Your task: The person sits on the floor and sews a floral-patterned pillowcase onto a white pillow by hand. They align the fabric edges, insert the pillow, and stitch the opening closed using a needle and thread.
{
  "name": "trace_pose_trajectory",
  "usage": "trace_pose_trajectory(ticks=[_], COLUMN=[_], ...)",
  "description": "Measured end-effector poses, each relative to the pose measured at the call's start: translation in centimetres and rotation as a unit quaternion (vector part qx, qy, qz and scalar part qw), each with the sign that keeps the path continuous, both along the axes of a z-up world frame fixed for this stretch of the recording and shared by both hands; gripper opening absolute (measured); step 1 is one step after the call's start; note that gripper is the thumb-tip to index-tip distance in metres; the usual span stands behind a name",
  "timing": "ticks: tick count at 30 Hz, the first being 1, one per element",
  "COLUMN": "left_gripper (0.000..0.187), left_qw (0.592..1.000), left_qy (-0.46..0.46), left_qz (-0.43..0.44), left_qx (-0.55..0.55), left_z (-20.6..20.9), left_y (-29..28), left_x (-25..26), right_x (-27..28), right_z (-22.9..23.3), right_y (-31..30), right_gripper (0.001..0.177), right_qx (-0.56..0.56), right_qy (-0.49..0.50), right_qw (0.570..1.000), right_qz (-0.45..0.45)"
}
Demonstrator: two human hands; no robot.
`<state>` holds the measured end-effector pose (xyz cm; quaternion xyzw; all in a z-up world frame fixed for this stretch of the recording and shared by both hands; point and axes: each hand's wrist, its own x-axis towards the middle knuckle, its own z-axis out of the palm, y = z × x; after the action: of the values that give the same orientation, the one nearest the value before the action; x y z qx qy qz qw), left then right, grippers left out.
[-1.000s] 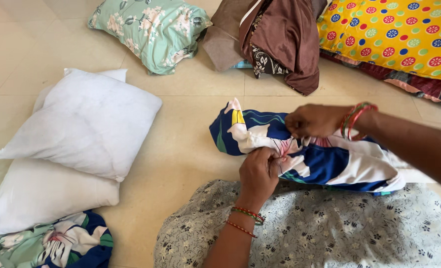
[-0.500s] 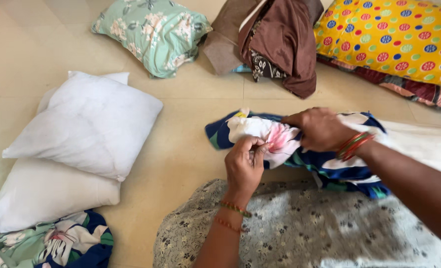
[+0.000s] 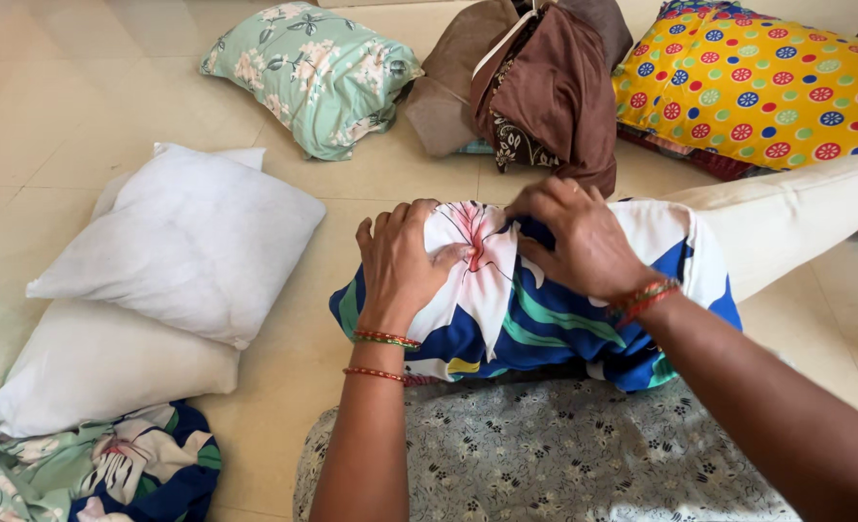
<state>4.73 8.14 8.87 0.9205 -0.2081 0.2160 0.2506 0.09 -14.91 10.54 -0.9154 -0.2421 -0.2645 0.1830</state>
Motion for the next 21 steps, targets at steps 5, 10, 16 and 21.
trace_pose_trajectory(ticks=[5,10,16,21], left_gripper=[0.065,0.052,0.062,0.067], left_qw=[1.0,1.0,0.999,0.995], left_qy=[-0.011,-0.004,-0.002,-0.075], left_qz=[0.003,0.015,0.024,-0.041], left_qx=[-0.02,-0.021,0.027,0.045], left_z=[-1.8,-1.8,-0.3,0.8], left_y=[0.1,0.6,-0.5,-1.7], left_x=[0.6,0.6,-0.1,-0.6], right_x=[0.0,0.0,-3.1,-3.8], right_z=[-2.1,-0.8,0.3,-1.5], right_y=[-0.3,-3.6,-4.8,-3.4], right_gripper=[0.024,0.021,0.025,0.038], right_qx=[-0.007,-0.065,-0.034,-0.025], right_qy=[-0.008,-0.025,0.003,0.023], right_qw=[1.0,0.998,0.985,0.978], right_qz=[-0.002,-0.009,-0.17,-0.204])
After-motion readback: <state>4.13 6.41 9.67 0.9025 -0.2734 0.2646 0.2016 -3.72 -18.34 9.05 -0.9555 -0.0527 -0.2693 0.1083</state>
